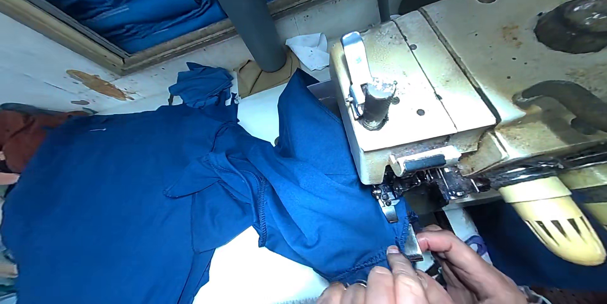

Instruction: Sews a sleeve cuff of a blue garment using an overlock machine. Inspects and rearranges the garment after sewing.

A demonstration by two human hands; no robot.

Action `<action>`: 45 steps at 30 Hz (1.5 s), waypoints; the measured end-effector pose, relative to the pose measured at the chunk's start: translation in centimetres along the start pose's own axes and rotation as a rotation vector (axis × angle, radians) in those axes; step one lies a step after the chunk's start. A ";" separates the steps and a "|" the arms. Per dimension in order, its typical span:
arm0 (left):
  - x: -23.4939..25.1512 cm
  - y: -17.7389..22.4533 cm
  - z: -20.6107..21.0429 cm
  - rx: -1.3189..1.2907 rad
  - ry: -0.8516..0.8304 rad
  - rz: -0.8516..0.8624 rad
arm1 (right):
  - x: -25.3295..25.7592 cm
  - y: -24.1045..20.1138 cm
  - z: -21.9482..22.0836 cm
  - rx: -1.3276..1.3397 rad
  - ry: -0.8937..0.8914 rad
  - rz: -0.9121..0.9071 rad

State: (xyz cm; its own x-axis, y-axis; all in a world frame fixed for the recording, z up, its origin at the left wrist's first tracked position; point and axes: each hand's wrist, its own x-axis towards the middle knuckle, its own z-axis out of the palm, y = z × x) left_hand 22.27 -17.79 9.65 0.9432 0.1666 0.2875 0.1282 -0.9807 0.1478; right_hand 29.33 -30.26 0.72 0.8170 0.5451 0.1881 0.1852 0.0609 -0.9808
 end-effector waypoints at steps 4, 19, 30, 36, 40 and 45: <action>0.2 0.3 0.2 -0.023 0.003 -0.007 | -0.3 -0.2 -0.4 0.014 -0.039 0.041; 2.5 -0.5 1.2 -0.023 0.041 0.012 | 1.6 -1.9 -1.8 0.014 -0.058 0.037; -0.3 -2.1 1.4 -0.566 0.029 -0.041 | 2.6 -4.4 -4.5 0.027 -0.212 0.136; -0.8 -1.8 2.1 -0.564 0.116 0.082 | 2.6 -4.3 -5.3 0.089 -0.270 0.189; -1.0 -1.9 2.4 -0.537 0.110 0.124 | 2.4 -4.4 -5.3 0.151 -0.295 0.250; -0.7 -1.4 2.5 -0.448 0.107 0.109 | 2.4 -4.2 -5.1 0.158 -0.336 0.185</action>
State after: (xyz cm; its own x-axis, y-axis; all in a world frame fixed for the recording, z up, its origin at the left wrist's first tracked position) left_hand 22.25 -16.81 6.85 0.9039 0.0975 0.4164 -0.1370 -0.8564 0.4979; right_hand 33.33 -33.47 5.55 0.5998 0.8002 0.0062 -0.0558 0.0495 -0.9972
